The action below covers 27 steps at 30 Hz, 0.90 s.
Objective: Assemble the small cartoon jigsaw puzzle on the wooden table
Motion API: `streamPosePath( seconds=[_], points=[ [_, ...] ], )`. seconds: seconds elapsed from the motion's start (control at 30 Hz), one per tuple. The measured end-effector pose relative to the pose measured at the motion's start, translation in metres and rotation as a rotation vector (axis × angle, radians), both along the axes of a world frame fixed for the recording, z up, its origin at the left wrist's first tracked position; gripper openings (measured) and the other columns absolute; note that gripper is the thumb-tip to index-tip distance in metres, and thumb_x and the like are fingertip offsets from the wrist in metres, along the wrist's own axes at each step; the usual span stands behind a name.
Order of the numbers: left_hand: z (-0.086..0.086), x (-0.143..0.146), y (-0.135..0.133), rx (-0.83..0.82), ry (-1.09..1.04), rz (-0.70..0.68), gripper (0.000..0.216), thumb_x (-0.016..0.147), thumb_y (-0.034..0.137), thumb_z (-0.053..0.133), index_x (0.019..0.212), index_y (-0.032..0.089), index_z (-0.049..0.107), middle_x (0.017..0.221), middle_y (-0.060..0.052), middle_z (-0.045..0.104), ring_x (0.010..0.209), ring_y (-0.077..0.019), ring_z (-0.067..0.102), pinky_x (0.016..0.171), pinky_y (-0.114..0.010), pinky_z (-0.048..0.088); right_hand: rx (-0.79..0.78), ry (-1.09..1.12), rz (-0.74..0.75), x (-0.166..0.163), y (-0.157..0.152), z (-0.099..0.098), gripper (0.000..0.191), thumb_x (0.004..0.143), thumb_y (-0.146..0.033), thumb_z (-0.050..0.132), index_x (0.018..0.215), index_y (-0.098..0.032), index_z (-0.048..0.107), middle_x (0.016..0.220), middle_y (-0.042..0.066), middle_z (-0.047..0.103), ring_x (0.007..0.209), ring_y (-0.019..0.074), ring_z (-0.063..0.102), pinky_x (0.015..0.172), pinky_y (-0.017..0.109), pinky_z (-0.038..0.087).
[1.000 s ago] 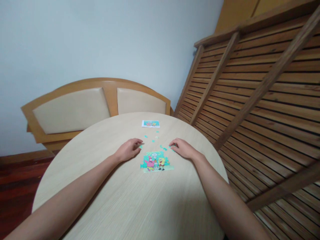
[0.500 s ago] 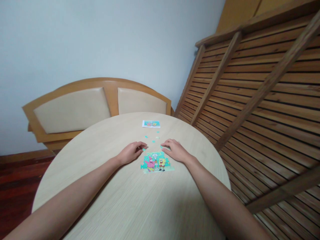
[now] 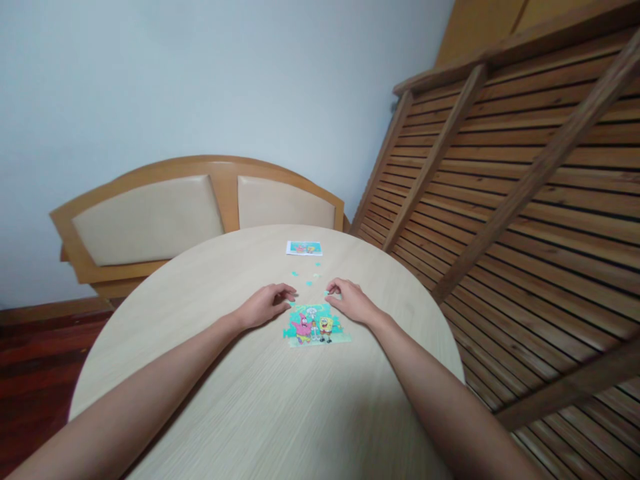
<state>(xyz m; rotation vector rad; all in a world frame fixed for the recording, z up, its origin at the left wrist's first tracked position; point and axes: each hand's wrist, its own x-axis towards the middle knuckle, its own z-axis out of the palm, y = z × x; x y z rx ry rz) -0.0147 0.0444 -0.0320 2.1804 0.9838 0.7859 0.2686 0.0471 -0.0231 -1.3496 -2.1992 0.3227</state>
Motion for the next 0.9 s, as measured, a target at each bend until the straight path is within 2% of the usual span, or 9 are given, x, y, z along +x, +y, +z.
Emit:
streamPosePath(
  seconds=[0.17,0.43,0.7,0.9],
  points=[
    [-0.003,0.0,-0.001,-0.084,-0.093,-0.033,0.036,0.083,0.022,0.063,0.117,0.013,0.06,0.103,-0.009,0.069,0.094,-0.0183,0.064,0.088,-0.032,0.05,0.03,0.087,0.04,-0.007,-0.008,0.007,0.008,0.088,-0.022,0.062,0.095,-0.021,0.065,0.089,0.002,0.071,0.086,0.0166,0.065,0.083,0.03,0.045],
    [0.004,0.0,-0.007,-0.135,-0.104,-0.056,0.036,0.082,0.025,0.065,0.116,0.014,0.061,0.099,-0.007,0.066,0.092,-0.0171,0.061,0.085,-0.031,0.049,0.054,0.069,0.089,-0.017,-0.015,0.011,0.015,0.092,-0.02,0.057,0.1,-0.022,0.07,0.09,0.002,0.073,0.087,0.0173,0.065,0.084,0.031,0.044],
    [0.007,0.004,-0.011,-0.237,-0.15,-0.016,0.028,0.08,0.024,0.065,0.105,0.013,0.066,0.086,-0.004,0.067,0.076,-0.0139,0.06,0.075,-0.028,0.05,0.059,0.109,0.34,-0.03,-0.025,0.014,0.016,0.092,-0.018,0.058,0.1,-0.02,0.072,0.097,0.005,0.073,0.092,0.0179,0.064,0.087,0.031,0.046],
    [0.005,0.01,-0.013,-0.273,-0.186,0.034,0.024,0.075,0.022,0.067,0.098,0.012,0.067,0.091,-0.006,0.071,0.076,-0.0139,0.063,0.074,-0.027,0.051,0.05,0.06,0.388,-0.029,-0.024,0.011,0.014,0.09,-0.02,0.062,0.099,-0.019,0.072,0.095,0.005,0.073,0.092,0.018,0.064,0.087,0.03,0.047]
  ],
)
